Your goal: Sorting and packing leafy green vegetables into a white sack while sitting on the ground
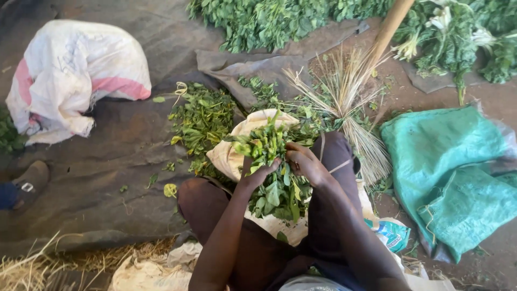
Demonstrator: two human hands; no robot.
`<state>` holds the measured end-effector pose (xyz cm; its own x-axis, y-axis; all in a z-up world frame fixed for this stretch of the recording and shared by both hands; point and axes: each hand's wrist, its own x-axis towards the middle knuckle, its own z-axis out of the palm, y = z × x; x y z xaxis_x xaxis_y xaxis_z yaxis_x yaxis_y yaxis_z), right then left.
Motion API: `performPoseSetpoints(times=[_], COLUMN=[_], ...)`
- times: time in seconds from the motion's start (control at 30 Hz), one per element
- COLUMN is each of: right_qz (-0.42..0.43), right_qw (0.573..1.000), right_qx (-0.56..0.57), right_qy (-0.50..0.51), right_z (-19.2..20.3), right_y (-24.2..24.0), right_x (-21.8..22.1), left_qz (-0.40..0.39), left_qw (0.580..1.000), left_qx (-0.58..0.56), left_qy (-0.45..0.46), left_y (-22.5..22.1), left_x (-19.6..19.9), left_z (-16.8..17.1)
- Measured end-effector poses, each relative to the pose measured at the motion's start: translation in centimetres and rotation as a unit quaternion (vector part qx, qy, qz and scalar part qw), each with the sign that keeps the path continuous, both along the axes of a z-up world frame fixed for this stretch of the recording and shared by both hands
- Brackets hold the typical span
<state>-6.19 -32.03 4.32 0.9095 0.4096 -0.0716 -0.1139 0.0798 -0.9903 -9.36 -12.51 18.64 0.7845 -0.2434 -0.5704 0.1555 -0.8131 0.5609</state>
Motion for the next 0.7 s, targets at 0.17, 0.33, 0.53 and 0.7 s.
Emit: performPoseSetpoints(times=[0.17, 0.33, 0.53, 0.7], right_qz=[0.023, -0.207, -0.333, -0.336], right_qw=[0.992, 0.972, 0.881, 0.867], right_qx=[-0.031, 0.089, 0.286, 0.307], right_qy=[-0.118, 0.069, 0.174, 0.204], right_z=[-0.8, -2.9, -12.6, -15.8], right_y=[-4.4, -6.0, -8.2, -10.8], right_x=[-2.3, -3.3, -2.4, -0.2], left_qz=[0.110, -0.028, -0.129, -0.135], left_qw=[0.939, 0.890, 0.890, 0.870], left_qx=[-0.289, -0.171, -0.016, 0.086], left_qy=[-0.151, -0.421, -0.436, -0.467], left_y=[-3.5, -10.7, -14.8, -12.3], left_x=[0.8, 4.2, 6.1, 3.4], left_z=[-5.2, -15.5, -19.1, -15.5])
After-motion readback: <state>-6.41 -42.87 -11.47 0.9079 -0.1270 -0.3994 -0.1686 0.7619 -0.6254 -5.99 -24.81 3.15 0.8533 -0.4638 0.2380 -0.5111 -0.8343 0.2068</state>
